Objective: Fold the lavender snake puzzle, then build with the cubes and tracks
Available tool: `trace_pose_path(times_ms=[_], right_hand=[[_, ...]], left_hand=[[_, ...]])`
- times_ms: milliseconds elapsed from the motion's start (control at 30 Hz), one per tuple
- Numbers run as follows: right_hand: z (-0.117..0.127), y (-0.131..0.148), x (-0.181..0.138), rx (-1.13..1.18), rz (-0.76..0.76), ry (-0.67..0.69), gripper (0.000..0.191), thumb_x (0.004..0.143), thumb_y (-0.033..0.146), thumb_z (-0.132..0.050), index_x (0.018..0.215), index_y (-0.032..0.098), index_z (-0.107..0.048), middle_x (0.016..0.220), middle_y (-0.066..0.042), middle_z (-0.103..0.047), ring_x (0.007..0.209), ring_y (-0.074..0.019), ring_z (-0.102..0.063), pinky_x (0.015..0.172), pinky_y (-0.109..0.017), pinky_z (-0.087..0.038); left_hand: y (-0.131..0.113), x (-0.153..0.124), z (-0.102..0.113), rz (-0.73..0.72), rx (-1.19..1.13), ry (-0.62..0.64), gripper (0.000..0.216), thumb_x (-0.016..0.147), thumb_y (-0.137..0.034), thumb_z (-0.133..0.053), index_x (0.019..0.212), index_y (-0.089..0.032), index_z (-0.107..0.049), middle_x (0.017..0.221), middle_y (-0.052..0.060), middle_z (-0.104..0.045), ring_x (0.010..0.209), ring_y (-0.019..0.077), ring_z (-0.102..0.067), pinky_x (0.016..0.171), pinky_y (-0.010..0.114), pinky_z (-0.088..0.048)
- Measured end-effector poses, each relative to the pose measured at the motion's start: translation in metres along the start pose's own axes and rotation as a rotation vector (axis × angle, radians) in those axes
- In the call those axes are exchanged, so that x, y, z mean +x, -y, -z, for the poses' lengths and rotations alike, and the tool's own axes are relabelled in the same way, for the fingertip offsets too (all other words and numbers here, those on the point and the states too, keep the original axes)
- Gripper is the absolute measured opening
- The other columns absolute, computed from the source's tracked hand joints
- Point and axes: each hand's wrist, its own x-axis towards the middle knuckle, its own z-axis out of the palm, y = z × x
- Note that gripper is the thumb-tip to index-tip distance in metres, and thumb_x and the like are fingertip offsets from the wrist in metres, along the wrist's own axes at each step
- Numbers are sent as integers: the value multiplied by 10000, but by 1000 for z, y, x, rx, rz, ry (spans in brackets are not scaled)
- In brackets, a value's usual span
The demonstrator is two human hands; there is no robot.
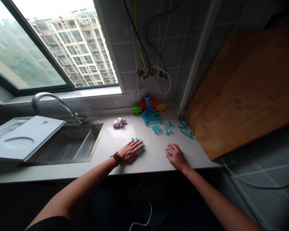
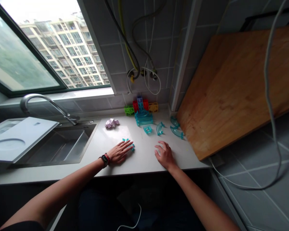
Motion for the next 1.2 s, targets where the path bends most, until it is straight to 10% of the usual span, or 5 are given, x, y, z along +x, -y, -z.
trace_pose_path(times_ms=[333, 600, 767, 933, 1200], right_hand=[[-39, -34, 77, -170, -184, -192, 405, 895, 176, -610, 1297, 187, -657, 1642, -165, -317, 1497, -413, -315, 1163, -608, -356], [-46, -47, 74, -32, -207, -201, 122, 857, 260, -692, 962, 198, -702, 1151, -155, -680, 1071, -319, -619, 985, -445, -508], [-36, -47, 68, 180, -275, -307, 176, 834, 322, -712, 739, 225, -600, 908, -104, -663, 924, -285, -627, 922, -432, -546], [-26, -29, 47, 482, -380, -406, 267, 846, 405, -681, 1000, 194, -629, 1076, -128, -671, 974, -274, -657, 877, -447, -604], [-19, 28, 28, 1040, -503, -188, 803, 705, 373, -809, 1431, 185, -524, 1197, -115, -673, 1042, -282, -732, 924, -462, -627]], left_hand=[[9, -3, -7, 109, -12, -41, 796, 784, -252, -602, 1560, -199, -430, 1700, 154, -295, 1567, 397, -260, 1248, 589, -265], [7, -6, -11, 320, 5, -175, 594, 878, -276, -536, 1461, -174, -497, 1577, 186, -476, 1529, 384, -336, 1230, 618, -242], [3, -4, -11, 389, 12, -193, 522, 888, -291, -544, 1401, -197, -547, 1580, 176, -455, 1516, 388, -331, 1221, 627, -221], [-9, -8, -8, 460, -59, -237, 457, 890, -251, -557, 1341, -220, -627, 1354, 171, -591, 1374, 373, -455, 1196, 591, -250], [-30, 10, 8, 573, -344, -516, 305, 892, -346, -649, 1179, -249, -683, 1057, 105, -656, 946, 276, -631, 973, 461, -466]])
